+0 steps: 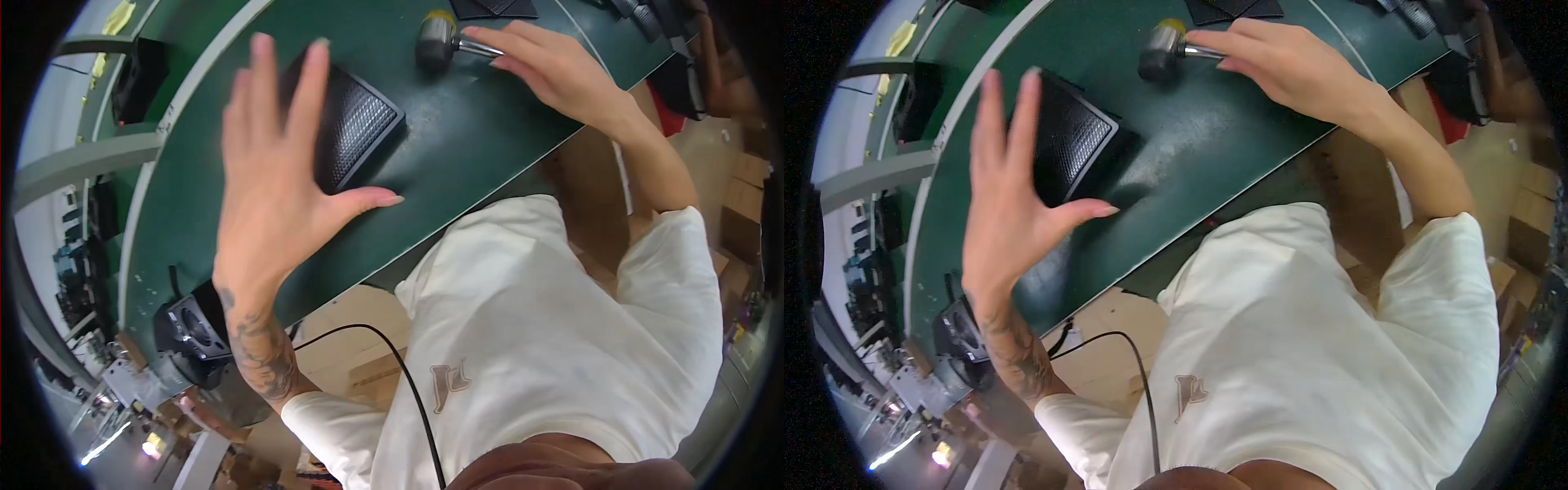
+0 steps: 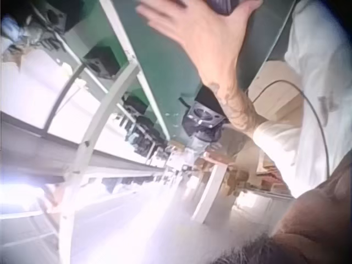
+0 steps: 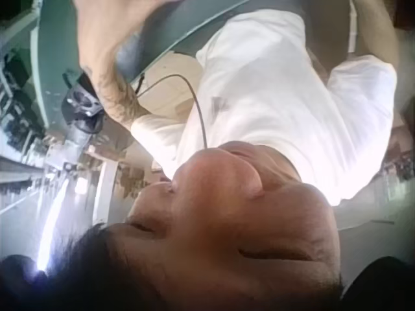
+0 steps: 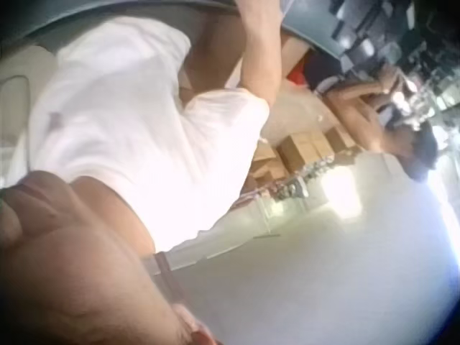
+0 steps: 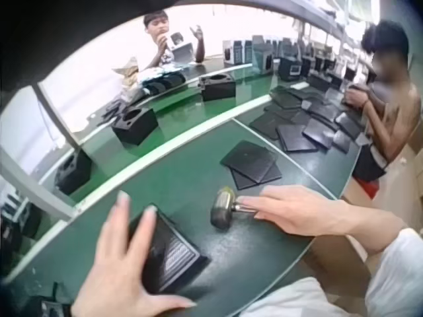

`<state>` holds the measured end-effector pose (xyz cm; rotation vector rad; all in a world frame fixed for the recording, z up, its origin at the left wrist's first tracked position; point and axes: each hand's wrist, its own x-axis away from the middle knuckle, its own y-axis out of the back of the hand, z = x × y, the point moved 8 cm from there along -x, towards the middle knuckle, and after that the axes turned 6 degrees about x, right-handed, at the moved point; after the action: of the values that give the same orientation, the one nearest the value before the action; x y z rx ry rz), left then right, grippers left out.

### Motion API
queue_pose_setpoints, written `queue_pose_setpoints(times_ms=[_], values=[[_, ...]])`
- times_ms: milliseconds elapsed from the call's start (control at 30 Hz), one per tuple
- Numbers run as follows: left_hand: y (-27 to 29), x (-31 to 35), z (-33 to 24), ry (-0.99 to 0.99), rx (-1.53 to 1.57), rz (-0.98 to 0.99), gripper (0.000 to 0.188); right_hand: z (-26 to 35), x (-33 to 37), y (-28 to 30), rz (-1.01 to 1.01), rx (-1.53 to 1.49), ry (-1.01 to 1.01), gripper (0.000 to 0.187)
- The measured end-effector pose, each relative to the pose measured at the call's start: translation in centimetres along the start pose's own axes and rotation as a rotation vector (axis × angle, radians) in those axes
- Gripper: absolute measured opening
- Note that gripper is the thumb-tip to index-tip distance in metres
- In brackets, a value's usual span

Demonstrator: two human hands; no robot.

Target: The person assembles small black speaker units by hand, using a rubber mallet to tap textured mesh covers onto the speaker frames. They handle multiple units sequentially, tapping the covers into place and inspecting the fit before moving to the next item.

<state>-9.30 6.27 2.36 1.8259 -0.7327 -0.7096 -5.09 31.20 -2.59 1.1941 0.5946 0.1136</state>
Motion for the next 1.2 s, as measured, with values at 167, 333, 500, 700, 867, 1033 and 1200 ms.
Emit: queue_pose_setpoints(times_ms=[167,333,500,700,867,1033,1200], values=[[-0.7,-1.2,1.3,0.087,0.034,0.073,0.116,0.5,-0.1,-0.1,-0.006,0.0,0.014,0.042],[2.2,1.8,5.0,0.274,0.959,-0.191,0.126,2.5,-0.8,2.3,0.01,-0.502,0.102,0.059],[2.1,2.5,1.1,-0.03,1.34,-0.222,0.153,6.9,-4.0,5.8,-0.006,-0.355,0.325,0.076],[1.1,2.6,0.9,-0.169,1.306,0.052,0.165,11.4,-6.7,4.8,0.045,-0.373,0.575,0.066],[1.0,3.3,2.1,-0.165,1.313,0.102,0.153,12.2,-6.6,3.4,-0.031,-0.468,0.579,0.056],[-0.3,6.1,9.3,-0.032,1.514,-0.574,0.084,8.5,-9.9,5.3,0.193,-0.355,0.495,0.079],[-6.8,7.8,13.2,0.371,1.407,-0.599,0.044,-3.7,-19.0,11.1,0.381,0.0,0.142,0.093]])
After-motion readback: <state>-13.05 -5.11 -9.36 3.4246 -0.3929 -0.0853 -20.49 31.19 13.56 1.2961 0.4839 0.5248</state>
